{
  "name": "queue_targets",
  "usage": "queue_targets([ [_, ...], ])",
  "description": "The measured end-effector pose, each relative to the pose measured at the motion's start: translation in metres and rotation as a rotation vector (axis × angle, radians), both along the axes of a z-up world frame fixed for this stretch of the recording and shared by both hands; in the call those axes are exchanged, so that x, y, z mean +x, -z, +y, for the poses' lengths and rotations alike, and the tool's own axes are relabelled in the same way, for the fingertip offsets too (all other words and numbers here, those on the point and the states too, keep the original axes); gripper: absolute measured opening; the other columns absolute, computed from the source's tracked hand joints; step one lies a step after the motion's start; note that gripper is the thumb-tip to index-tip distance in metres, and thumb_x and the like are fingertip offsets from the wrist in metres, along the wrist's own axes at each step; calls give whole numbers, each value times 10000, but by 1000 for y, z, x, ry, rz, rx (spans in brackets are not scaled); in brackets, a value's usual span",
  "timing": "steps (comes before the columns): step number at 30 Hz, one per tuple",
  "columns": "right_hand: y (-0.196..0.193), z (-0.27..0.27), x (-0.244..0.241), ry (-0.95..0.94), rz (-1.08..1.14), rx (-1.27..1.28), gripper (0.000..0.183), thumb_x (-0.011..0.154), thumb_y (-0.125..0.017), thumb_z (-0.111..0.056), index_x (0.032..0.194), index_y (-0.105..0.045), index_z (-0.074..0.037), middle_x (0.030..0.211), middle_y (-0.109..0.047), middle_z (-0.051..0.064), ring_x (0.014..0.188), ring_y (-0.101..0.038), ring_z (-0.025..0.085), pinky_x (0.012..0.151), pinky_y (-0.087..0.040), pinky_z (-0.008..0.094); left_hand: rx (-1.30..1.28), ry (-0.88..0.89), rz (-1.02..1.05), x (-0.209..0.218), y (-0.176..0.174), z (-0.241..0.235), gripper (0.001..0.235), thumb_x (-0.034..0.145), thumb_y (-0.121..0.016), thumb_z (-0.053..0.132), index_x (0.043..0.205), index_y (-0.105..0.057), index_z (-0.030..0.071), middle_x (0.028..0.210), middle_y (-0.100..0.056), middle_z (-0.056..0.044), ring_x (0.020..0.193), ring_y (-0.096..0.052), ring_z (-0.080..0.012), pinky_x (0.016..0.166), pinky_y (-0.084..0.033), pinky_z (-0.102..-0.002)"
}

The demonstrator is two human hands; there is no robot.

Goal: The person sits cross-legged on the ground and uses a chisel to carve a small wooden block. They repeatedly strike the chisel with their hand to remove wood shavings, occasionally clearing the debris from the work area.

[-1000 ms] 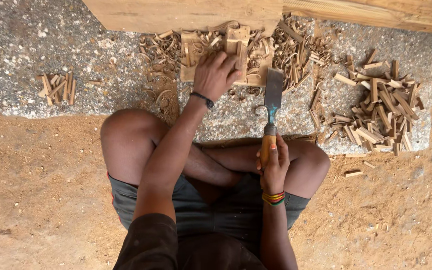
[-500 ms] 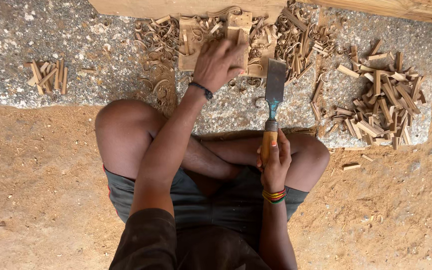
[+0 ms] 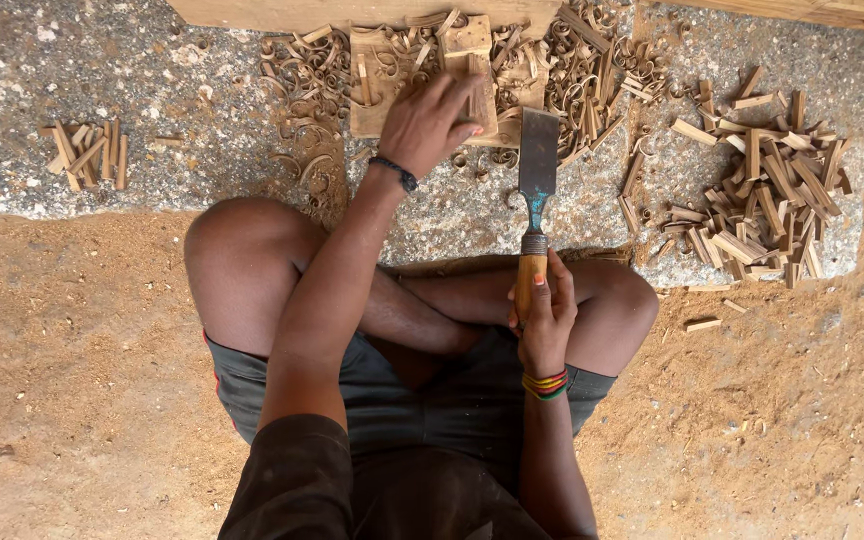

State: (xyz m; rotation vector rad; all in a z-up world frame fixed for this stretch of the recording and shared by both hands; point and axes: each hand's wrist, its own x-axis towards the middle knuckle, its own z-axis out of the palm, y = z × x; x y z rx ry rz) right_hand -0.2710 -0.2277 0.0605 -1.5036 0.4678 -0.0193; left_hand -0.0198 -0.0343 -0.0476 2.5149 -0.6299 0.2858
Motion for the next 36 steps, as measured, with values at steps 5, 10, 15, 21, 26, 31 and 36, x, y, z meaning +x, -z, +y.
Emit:
queue_targets([
  [5, 6, 4, -1, -41, 1, -97, 507, 1068, -512, -286, 1507, -432, -45, 768, -635, 92, 470, -494, 78, 389, -372, 223, 34, -92, -120, 5, -4, 5, 713, 876, -802, 490, 1432, -500, 163, 1163, -623, -72, 959, -664, -212, 895, -566, -435],
  [10, 10, 15, -6, -117, -12, -122, 509, 1060, -514, -277, 1508, -422, -54, 766, -646, 85, 488, -533, 75, 400, -409, 226, -32, -136, -60, 5, -11, 8, 809, 821, -859, 530, 1431, -508, 130, 1154, -624, -95, 900, -662, -217, 834, -568, -428],
  [15, 9, 18, -9, -135, -10, -79, 518, 1062, -522, -280, 1514, -424, -48, 774, -643, 77, 501, -529, 70, 429, -400, 222, -21, -170, -45, 3, -13, 10, 805, 822, -866, 527, 1418, -518, 113, 1182, -605, -122, 861, -660, -218, 811, -570, -439],
  [21, 7, 15, -7, -105, -13, -110, 514, 1065, -526, -278, 1508, -430, -36, 758, -633, 73, 483, -500, 66, 413, -370, 219, -48, -156, 2, 6, -5, 11, 739, 836, -839, 507, 1387, -535, 120, 1239, -588, -105, 922, -671, -219, 871, -567, -475],
  [26, 0, 14, -9, -75, -29, -89, 515, 1064, -531, -279, 1505, -439, -28, 758, -635, 68, 486, -498, 63, 417, -363, 214, -51, -132, -9, 7, -2, 11, 701, 855, -816, 504, 1374, -541, 123, 1276, -582, -119, 986, -678, -248, 884, -581, -466],
  [31, 2, 10, -25, -110, -44, -139, 506, 1066, -518, -271, 1507, -437, -38, 706, -623, 52, 478, -524, 65, 410, -401, 216, -67, -111, -25, 7, 1, 14, 680, 883, -801, 488, 1386, -535, 115, 1328, -576, -118, 989, -697, -243, 858, -608, -405],
  [36, 5, 22, -47, -139, 79, -135, 506, 1041, -525, -256, 1490, -434, -44, 741, -658, 66, 474, -527, 69, 408, -403, 226, -79, -100, 84, 9, 3, 13, 662, 902, -794, 450, 1395, -525, 99, 1345, -570, -141, 931, -692, -246, 755, -616, -374],
])
